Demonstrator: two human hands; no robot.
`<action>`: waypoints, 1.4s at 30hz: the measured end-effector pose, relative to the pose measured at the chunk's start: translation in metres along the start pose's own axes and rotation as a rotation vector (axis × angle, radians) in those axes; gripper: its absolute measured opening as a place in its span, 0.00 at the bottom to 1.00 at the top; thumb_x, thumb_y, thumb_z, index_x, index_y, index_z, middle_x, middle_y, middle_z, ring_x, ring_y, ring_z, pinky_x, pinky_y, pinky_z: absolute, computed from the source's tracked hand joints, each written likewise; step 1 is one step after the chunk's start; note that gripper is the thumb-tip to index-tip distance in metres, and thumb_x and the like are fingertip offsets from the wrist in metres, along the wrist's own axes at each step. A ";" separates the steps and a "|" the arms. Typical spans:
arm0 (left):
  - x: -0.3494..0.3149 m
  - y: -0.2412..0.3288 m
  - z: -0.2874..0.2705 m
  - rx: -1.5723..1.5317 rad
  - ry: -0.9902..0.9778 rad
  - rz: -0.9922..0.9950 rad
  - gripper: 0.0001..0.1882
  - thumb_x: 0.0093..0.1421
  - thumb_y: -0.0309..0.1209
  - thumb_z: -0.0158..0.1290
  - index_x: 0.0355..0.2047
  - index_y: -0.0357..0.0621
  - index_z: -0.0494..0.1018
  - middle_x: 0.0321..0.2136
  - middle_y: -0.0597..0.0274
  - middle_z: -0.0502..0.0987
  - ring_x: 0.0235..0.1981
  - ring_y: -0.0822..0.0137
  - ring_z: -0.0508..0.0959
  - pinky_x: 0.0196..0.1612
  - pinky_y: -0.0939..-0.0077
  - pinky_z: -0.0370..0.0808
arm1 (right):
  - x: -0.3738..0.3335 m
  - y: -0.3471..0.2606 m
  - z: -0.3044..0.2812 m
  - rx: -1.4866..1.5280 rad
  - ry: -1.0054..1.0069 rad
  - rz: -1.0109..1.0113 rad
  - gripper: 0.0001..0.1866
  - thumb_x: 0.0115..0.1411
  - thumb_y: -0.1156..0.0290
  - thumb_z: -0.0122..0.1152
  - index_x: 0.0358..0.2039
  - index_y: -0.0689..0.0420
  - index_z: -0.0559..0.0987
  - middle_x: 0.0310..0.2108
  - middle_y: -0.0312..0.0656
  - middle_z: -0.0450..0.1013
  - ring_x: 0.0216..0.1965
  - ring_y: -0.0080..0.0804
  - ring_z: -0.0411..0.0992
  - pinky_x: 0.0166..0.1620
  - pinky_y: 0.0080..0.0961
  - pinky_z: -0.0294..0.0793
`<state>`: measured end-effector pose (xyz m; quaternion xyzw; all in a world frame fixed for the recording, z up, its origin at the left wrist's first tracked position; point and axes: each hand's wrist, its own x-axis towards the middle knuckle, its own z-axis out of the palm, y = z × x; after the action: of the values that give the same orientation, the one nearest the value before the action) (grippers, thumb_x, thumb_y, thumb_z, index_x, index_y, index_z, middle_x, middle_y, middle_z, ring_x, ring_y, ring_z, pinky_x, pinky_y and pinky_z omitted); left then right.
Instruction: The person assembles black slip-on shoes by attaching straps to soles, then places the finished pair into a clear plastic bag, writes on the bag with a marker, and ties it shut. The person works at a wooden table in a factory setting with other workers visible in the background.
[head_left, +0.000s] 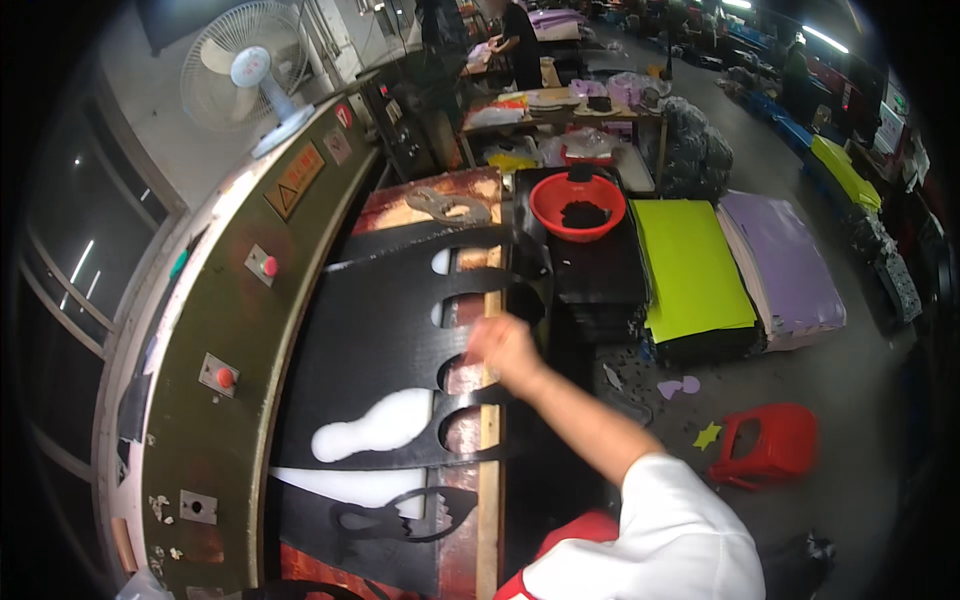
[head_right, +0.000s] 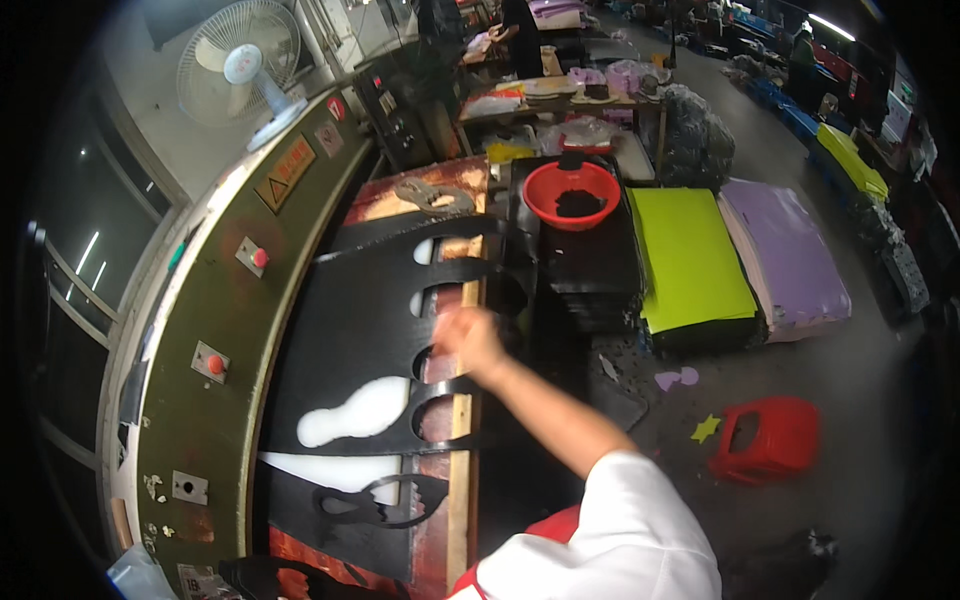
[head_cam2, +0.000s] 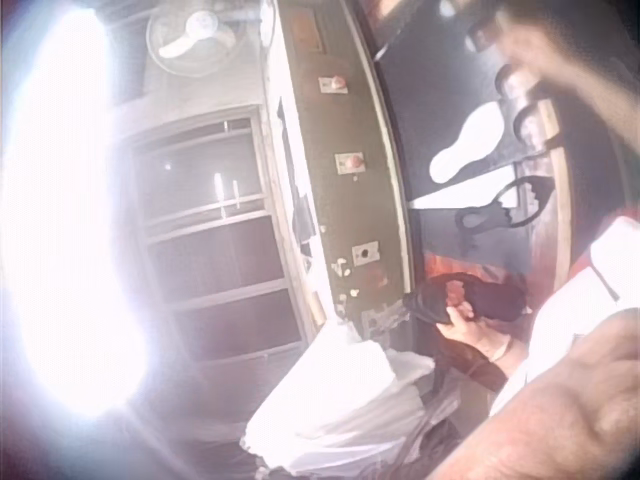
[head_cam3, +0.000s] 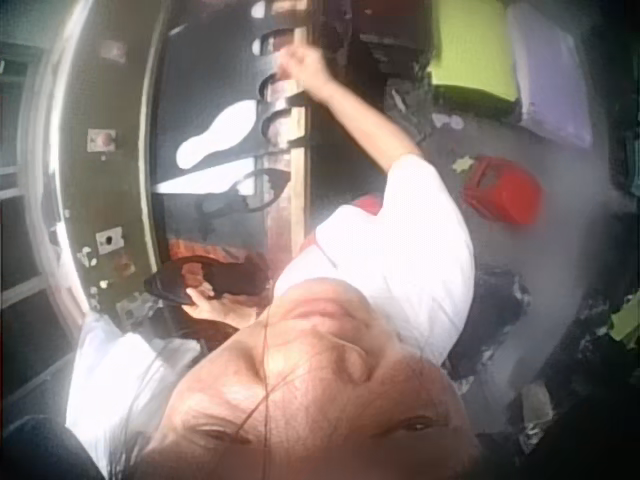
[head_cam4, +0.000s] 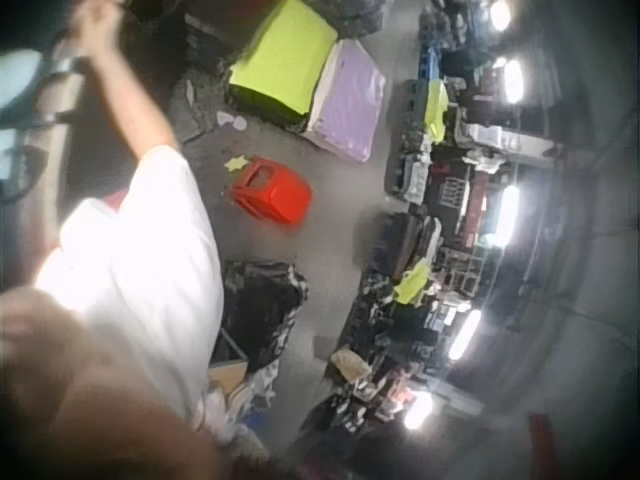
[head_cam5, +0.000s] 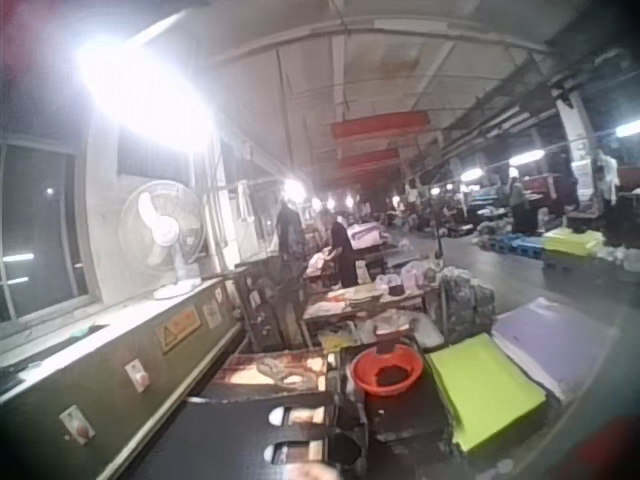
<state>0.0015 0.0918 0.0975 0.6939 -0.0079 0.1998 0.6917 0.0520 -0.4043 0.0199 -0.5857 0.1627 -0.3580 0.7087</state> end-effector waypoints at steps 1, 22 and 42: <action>-0.002 0.003 0.004 0.016 -0.002 0.004 0.14 0.63 0.26 0.49 0.49 0.37 0.69 0.26 0.62 0.72 0.21 0.73 0.67 0.23 0.78 0.63 | -0.041 0.027 0.027 0.092 -0.131 0.160 0.02 0.59 0.77 0.59 0.32 0.61 0.75 0.26 0.40 0.76 0.27 0.25 0.75 0.29 0.24 0.77; -0.019 0.042 0.046 -0.101 -0.411 0.176 0.32 0.58 0.37 0.56 0.59 0.35 0.59 0.52 0.52 0.68 0.53 0.57 0.69 0.58 0.64 0.65 | -0.248 -0.038 0.221 0.228 -0.549 -0.148 0.23 0.54 0.64 0.69 0.44 0.62 0.72 0.33 0.45 0.73 0.35 0.27 0.70 0.40 0.28 0.71; -0.036 -0.121 0.004 0.177 -0.344 -0.194 0.17 0.66 0.36 0.49 0.46 0.34 0.71 0.38 0.57 0.77 0.37 0.69 0.75 0.40 0.75 0.73 | -0.280 0.047 0.188 -0.110 -0.791 0.615 0.33 0.57 0.50 0.61 0.47 0.72 0.73 0.45 0.57 0.73 0.48 0.41 0.72 0.50 0.34 0.71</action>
<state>0.0042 0.0834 -0.0281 0.7732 -0.0412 0.0108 0.6327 -0.0045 -0.0716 -0.0282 -0.6380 0.0656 0.1259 0.7569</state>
